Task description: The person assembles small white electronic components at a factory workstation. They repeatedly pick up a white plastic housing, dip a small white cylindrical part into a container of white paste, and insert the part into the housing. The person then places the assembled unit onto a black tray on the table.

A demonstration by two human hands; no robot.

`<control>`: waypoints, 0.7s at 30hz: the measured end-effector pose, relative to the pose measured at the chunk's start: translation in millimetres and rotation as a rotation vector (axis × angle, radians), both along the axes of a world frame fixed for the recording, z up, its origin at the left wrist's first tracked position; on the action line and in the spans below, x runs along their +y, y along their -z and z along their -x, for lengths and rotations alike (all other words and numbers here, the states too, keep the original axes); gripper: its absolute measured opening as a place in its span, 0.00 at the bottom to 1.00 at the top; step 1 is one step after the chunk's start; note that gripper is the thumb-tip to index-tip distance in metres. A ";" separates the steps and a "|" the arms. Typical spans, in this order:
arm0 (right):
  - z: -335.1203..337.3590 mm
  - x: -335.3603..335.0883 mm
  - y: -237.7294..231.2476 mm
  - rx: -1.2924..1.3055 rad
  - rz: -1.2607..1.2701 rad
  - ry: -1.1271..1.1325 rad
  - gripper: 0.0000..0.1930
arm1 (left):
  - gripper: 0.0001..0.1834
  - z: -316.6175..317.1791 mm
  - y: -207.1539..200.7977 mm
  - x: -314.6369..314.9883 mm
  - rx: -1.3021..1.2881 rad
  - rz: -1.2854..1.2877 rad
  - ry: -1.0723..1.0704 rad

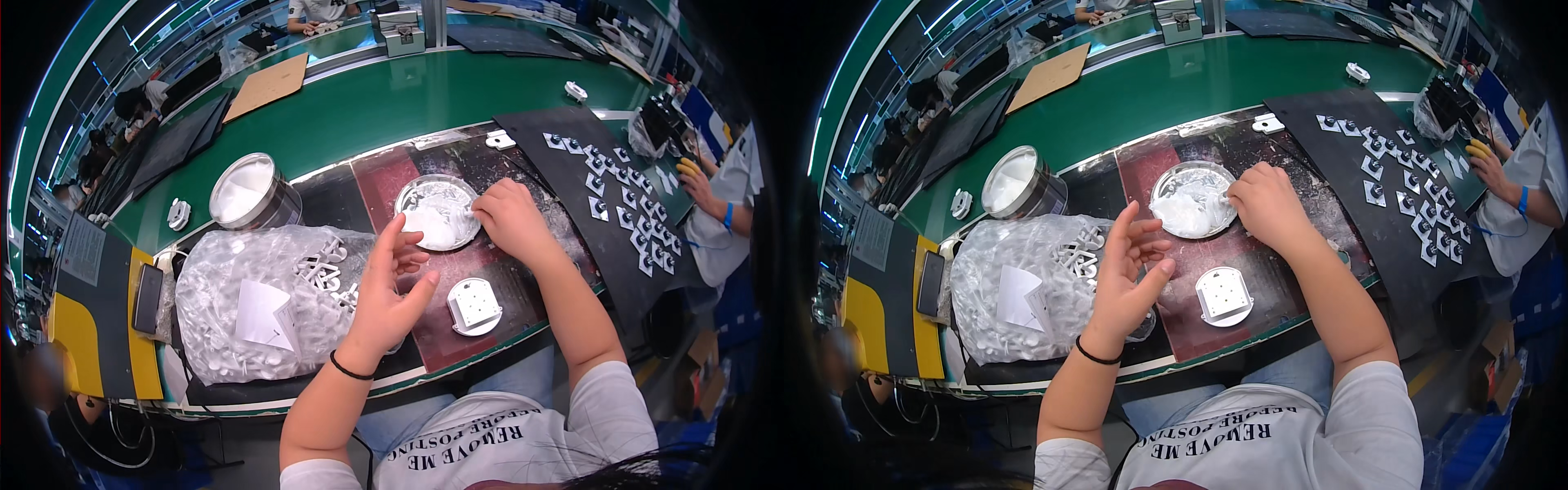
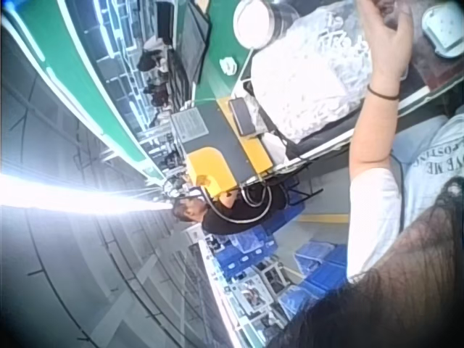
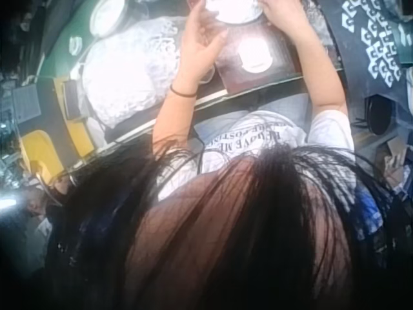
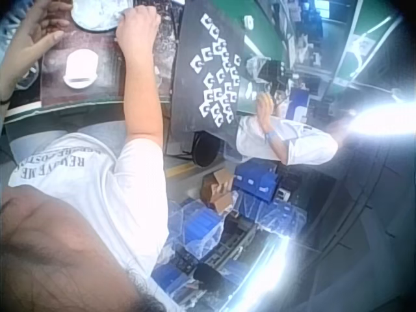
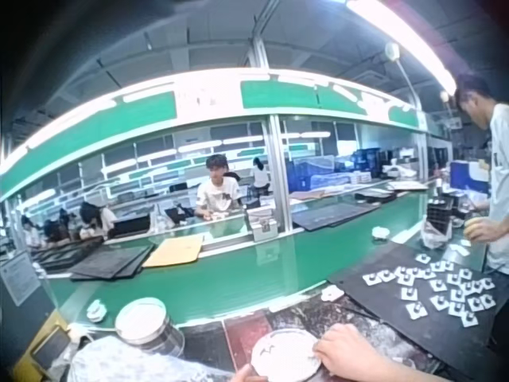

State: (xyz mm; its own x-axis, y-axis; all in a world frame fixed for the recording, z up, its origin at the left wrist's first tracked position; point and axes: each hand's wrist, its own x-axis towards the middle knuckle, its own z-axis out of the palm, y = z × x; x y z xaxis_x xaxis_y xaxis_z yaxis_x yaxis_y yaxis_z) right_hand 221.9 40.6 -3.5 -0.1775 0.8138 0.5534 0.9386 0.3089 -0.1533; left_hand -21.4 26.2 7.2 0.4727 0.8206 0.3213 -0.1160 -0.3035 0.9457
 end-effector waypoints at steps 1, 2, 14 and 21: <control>-0.5 0.0 0.7 -0.004 0.003 0.001 0.04 | 0.42 -0.3 -0.3 0.0 0.008 -0.009 0.002; -0.6 0.1 1.3 -0.008 0.005 0.000 0.04 | 0.41 -0.6 0.1 -0.2 0.005 -0.007 -0.012; -0.3 -2.2 0.0 -0.024 0.032 0.025 0.04 | 0.38 -1.6 0.0 -1.8 -0.024 0.032 -0.025; -1.9 -2.4 2.0 -0.033 0.030 0.027 0.05 | 0.38 -0.8 1.9 -1.2 -0.031 0.027 -0.026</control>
State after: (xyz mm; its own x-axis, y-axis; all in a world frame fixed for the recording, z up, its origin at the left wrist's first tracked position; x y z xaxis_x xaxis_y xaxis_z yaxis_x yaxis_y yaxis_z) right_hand 223.8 38.3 -5.5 -0.1732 0.8347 0.5227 0.9511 0.2795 -0.1312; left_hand -20.6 25.0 5.3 0.4410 0.8411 0.3131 -0.1381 -0.2811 0.9497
